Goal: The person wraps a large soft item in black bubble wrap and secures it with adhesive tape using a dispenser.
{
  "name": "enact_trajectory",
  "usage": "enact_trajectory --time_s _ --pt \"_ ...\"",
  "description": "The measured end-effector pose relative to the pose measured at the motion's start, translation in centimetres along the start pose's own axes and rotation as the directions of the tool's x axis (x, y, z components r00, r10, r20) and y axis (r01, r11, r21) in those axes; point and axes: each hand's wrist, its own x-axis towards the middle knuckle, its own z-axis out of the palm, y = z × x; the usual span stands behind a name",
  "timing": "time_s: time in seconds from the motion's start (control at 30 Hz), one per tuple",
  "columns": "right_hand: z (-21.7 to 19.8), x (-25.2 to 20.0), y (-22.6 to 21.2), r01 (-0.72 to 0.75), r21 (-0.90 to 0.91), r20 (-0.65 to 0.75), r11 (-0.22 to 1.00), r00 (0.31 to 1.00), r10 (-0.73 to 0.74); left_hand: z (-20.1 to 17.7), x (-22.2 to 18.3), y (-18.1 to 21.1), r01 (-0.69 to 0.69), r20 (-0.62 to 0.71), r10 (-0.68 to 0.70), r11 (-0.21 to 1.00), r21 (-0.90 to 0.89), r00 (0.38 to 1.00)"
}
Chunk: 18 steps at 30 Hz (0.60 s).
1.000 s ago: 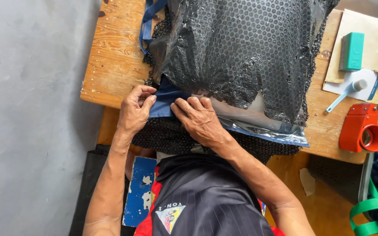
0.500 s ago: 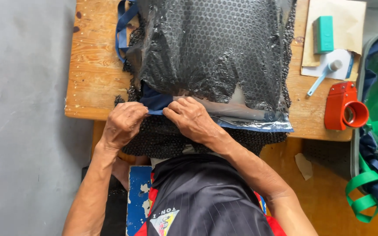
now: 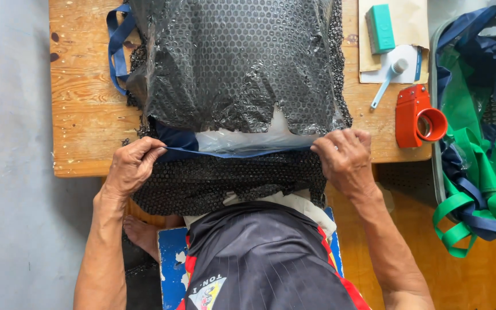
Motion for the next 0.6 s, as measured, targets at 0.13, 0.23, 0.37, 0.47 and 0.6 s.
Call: enact_trajectory --time_s 0.13,0.23,0.37,0.47,0.6 --pt "3.1 0.1 3.0 -0.014 0.057 -0.106 0.998 0.994 0.020 -0.2 0.7 -2.1 0.164 0.109 -0.147 0.973 -0.161 0.983" --pt "4.9 -0.3 3.8 -0.013 0.123 -0.144 0.992 0.989 0.031 0.0 1.1 -3.2 0.223 0.146 -0.192 0.944 -0.244 0.970" --pt "5.6 -1.7 4.1 -0.132 0.277 -0.168 0.952 0.969 0.183 1.2 1.1 -3.9 0.290 0.143 -0.260 0.920 -0.263 0.955" --pt "7.1 -3.7 4.6 -0.245 0.409 -0.202 0.879 0.915 0.350 2.3 0.4 -3.8 0.337 0.005 -0.338 0.936 -0.101 0.941" --pt "8.9 -4.0 4.2 -0.268 0.500 -0.212 0.824 0.884 0.416 3.7 -0.2 -0.5 0.038 -0.265 0.011 0.983 0.177 0.964"
